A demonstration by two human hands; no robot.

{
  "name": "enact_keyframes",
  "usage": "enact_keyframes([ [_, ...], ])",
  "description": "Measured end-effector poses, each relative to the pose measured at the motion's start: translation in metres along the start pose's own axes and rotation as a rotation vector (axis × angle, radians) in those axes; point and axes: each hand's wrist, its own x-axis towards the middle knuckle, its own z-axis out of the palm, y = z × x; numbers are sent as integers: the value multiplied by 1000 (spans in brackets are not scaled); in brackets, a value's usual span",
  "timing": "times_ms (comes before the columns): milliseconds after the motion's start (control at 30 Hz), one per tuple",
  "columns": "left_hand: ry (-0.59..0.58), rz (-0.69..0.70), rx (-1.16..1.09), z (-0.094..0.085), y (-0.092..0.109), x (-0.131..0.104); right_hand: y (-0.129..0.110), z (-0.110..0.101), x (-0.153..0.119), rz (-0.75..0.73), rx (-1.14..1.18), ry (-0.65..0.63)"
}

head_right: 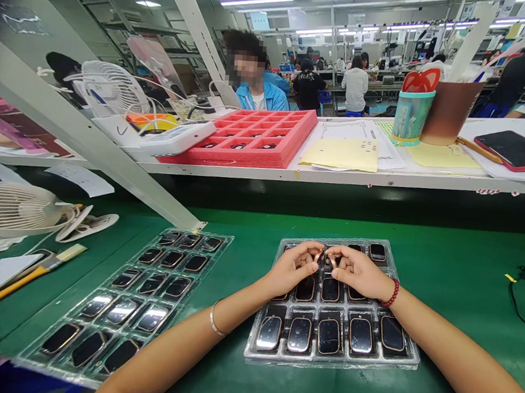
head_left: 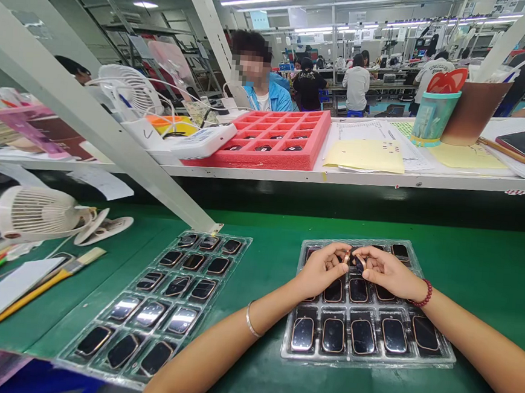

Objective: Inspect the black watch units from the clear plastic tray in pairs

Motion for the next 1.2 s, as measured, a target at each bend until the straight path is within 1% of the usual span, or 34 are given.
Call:
enact_keyframes([
  [367,-9,3,-11,0,0,1,5,-1,0,14,-36,5],
  [600,-15,-24,-84,1,-3,1,8,-1,0,43,44,-9],
  [667,-3,-26,-101,1,-2,1,8,-1,0,51,41,-4],
  [800,39,-65,-60,-1,1,1,5,-2,-1,49,18,-1],
  [900,40,-76,-118,0,2,2,3,-2,0,61,51,-3],
  [1033,40,-76,-231,3,2,2,2,-5,2,89,71,28],
  [1200,33,-75,-232,4,2,3,3,-6,3,97,121,53],
])
